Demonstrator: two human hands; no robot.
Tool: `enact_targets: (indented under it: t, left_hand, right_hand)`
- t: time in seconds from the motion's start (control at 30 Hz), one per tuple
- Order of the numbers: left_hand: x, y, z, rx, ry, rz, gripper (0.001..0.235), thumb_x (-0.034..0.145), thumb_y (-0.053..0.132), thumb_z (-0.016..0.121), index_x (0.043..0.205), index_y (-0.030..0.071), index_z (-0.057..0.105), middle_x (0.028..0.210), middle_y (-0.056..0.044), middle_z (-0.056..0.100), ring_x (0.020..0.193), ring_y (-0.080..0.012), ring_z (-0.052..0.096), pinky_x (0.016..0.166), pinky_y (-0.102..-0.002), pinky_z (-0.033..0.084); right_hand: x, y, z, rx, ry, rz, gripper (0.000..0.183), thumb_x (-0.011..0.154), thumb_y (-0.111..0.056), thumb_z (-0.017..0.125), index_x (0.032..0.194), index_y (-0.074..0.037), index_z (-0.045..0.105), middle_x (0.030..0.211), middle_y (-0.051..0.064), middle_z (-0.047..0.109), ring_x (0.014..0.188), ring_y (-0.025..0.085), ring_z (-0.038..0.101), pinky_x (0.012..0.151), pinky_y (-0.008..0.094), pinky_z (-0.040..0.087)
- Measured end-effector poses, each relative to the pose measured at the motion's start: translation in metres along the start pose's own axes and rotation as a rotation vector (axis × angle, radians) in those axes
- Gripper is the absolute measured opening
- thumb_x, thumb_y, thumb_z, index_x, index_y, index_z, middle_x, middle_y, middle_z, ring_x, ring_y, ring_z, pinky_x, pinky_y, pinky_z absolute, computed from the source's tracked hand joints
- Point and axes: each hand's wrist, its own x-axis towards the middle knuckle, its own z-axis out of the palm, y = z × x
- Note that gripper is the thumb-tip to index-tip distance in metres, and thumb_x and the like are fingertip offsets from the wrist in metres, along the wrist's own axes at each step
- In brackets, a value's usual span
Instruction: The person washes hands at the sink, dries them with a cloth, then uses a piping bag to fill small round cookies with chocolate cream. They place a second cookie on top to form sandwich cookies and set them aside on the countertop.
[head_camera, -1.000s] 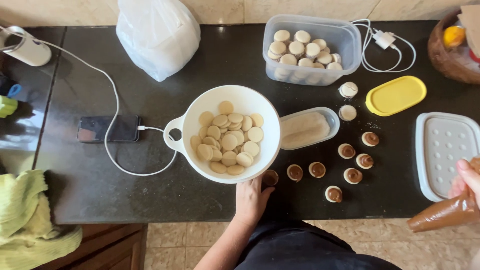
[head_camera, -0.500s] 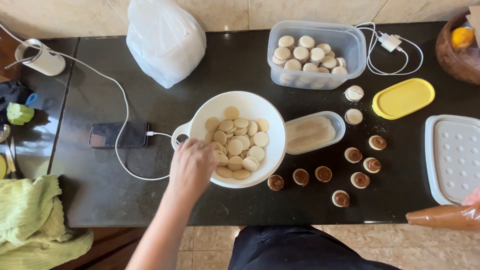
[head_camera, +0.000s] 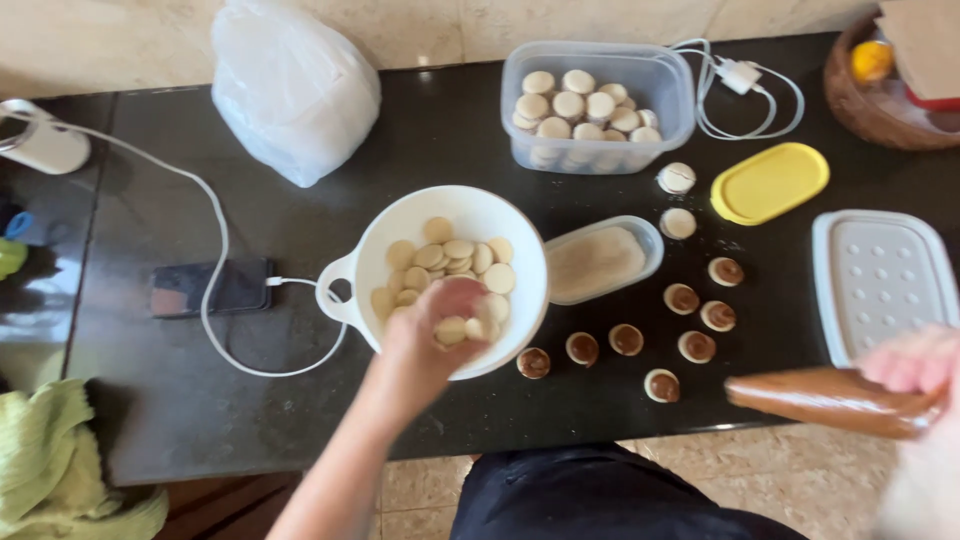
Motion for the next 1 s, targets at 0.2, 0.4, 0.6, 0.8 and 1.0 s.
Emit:
enact_targets:
  t: [0.2, 0.4, 0.6, 0.8, 1.0]
  left_hand:
    - [-0.005, 0.069, 0.036, -1.233, -0.248, 0.038, 0.037, 0.076, 0.007, 0.073, 0.107, 0.004, 0.054, 0.116, -0.017, 0.062, 0.102, -0.0219, 0.064, 0.088, -0.033, 0.054]
    - [-0.011, 0.082, 0.053, -1.312, -0.230, 0.013, 0.043, 0.077, 0.007, 0.072, 0.116, -0.001, 0.056, 0.110, -0.013, 0.064, 0.095, -0.0167, 0.062, 0.089, -0.030, 0.054]
    - [-0.013, 0.091, 0.055, -1.321, -0.207, 0.007, 0.043, 0.077, 0.007, 0.071, 0.118, -0.001, 0.056, 0.116, -0.013, 0.062, 0.097, -0.0179, 0.062, 0.091, -0.031, 0.054]
    - [-0.012, 0.098, 0.056, -1.328, -0.199, 0.001, 0.042, 0.077, 0.008, 0.071, 0.117, -0.001, 0.058, 0.115, -0.013, 0.063, 0.099, -0.0169, 0.063, 0.093, -0.031, 0.052]
    - [-0.015, 0.101, 0.058, -1.372, -0.215, 0.032, 0.042, 0.078, 0.006, 0.070, 0.118, -0.002, 0.056, 0.119, -0.017, 0.060, 0.104, -0.0205, 0.061, 0.094, -0.033, 0.052]
  right_hand:
    - [-0.025, -0.106, 0.151, 0.032, -0.030, -0.184, 0.051, 0.101, -0.052, 0.043, 0.063, -0.018, 0.042, 0.058, -0.001, 0.044, 0.055, 0.016, 0.048, 0.062, 0.029, 0.046]
    - [-0.029, -0.109, 0.162, 0.051, -0.080, -0.292, 0.051, 0.102, -0.051, 0.040, 0.063, -0.019, 0.041, 0.057, -0.002, 0.043, 0.054, 0.015, 0.048, 0.059, 0.028, 0.046]
    - [-0.030, -0.110, 0.155, 0.109, -0.156, -0.320, 0.051, 0.102, -0.049, 0.042, 0.060, -0.019, 0.044, 0.056, -0.004, 0.046, 0.055, 0.013, 0.050, 0.063, 0.026, 0.047]
    - [-0.031, -0.113, 0.146, 0.136, -0.188, -0.320, 0.054, 0.102, -0.051, 0.044, 0.059, -0.020, 0.046, 0.054, -0.005, 0.047, 0.054, 0.012, 0.050, 0.064, 0.026, 0.048]
    - [-0.031, -0.112, 0.141, 0.189, -0.179, -0.305, 0.056, 0.101, -0.053, 0.045, 0.056, -0.020, 0.046, 0.052, -0.005, 0.047, 0.053, 0.011, 0.050, 0.065, 0.026, 0.048]
